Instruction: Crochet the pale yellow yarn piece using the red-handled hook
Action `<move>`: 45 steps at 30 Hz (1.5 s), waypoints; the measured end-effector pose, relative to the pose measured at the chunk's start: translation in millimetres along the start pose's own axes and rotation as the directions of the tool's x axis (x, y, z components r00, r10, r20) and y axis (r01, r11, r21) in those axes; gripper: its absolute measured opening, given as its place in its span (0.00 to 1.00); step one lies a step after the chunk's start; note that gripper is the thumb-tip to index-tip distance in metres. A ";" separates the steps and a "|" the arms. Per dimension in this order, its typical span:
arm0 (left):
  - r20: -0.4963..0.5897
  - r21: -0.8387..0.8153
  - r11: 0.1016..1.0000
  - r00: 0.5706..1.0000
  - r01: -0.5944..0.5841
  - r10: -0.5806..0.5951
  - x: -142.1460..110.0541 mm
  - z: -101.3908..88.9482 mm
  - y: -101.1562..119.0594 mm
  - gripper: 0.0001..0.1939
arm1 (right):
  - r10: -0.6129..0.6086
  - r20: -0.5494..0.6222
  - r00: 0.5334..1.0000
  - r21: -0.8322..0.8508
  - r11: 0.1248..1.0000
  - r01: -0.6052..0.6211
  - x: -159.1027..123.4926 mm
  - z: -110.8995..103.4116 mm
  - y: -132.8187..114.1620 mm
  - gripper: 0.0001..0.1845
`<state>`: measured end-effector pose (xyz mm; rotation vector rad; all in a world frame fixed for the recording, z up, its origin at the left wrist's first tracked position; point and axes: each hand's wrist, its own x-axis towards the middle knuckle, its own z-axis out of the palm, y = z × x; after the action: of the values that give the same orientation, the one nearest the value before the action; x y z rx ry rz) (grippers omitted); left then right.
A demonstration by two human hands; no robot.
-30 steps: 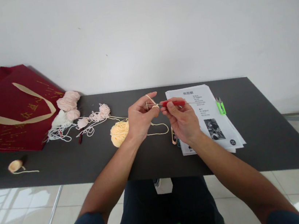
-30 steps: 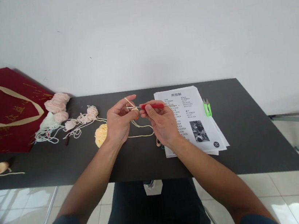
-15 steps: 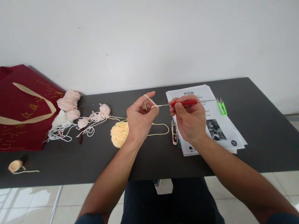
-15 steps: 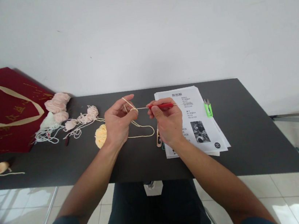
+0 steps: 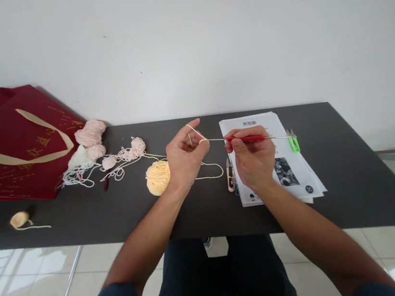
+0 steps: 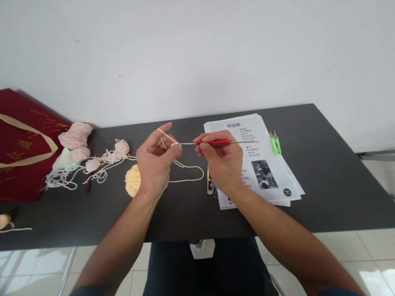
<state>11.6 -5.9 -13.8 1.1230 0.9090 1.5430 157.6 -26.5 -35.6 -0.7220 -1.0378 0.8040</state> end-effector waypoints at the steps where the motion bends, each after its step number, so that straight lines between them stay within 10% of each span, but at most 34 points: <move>1: -0.004 0.002 1.000 1.000 0.001 -0.001 -0.3 0.3 0.7 0.26 | -0.012 0.000 1.000 -0.009 1.000 0.012 -0.2 0.1 -0.1 0.08; 33: -0.200 -0.136 0.988 0.975 0.068 -0.094 -1.0 6.5 2.1 0.20 | -0.408 0.233 0.883 -0.340 0.816 0.467 -16.3 2.2 0.2 0.24; 45: 0.063 -0.373 0.854 0.928 0.363 -0.367 6.6 -4.2 4.4 0.25 | -0.279 0.169 0.945 -0.291 0.902 0.318 -18.2 6.1 6.4 0.19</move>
<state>5.8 -0.6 -9.5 0.6204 0.7373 1.3312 145.3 -37.8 -47.0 -0.7639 -1.3721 0.4220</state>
